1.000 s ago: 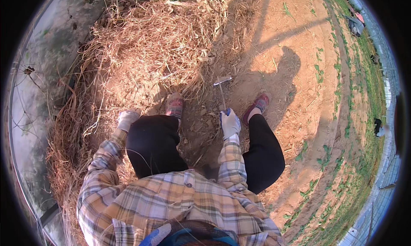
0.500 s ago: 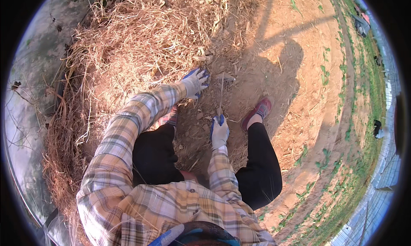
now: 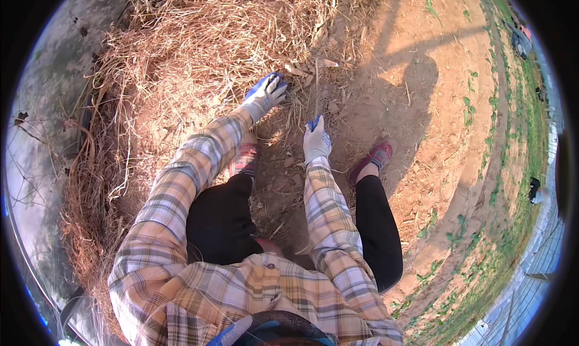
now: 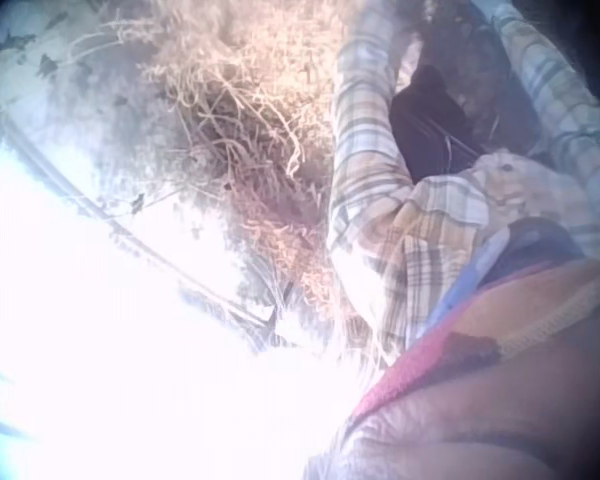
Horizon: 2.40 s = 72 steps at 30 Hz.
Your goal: The person uses a small hand tool to scrape and clear dry straw and plant debris from the soil surface. They repeatedly dig into the debris, pull it away, and toss it aside to expose the ground underneath.
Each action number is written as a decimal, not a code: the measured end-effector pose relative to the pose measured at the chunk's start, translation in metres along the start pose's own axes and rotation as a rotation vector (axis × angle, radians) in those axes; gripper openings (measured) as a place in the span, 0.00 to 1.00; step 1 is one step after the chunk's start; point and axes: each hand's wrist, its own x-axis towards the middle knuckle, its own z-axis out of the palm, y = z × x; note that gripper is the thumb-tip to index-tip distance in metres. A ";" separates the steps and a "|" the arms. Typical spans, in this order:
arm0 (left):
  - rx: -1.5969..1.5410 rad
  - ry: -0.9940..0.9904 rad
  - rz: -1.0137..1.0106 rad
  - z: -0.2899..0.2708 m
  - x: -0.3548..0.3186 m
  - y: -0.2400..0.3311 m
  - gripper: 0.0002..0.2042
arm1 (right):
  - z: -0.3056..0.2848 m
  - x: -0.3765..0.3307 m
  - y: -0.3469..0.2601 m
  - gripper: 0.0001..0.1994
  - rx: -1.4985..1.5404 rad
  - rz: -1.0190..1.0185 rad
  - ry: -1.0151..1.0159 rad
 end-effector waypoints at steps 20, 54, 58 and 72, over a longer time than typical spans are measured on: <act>-0.076 -0.222 -0.098 -0.012 0.013 -0.015 0.15 | 0.043 -0.083 0.061 0.24 0.550 -0.038 0.142; -0.462 -0.118 -0.186 -0.012 -0.013 -0.047 0.22 | 0.063 -0.180 0.071 0.27 0.194 0.094 -0.256; -0.439 -0.119 -0.212 -0.026 -0.023 -0.041 0.23 | 0.064 -0.171 0.073 0.24 0.448 0.077 -0.050; -0.083 -0.283 0.243 -0.033 0.022 0.029 0.44 | 0.011 -0.017 0.028 0.27 -0.058 0.079 -0.070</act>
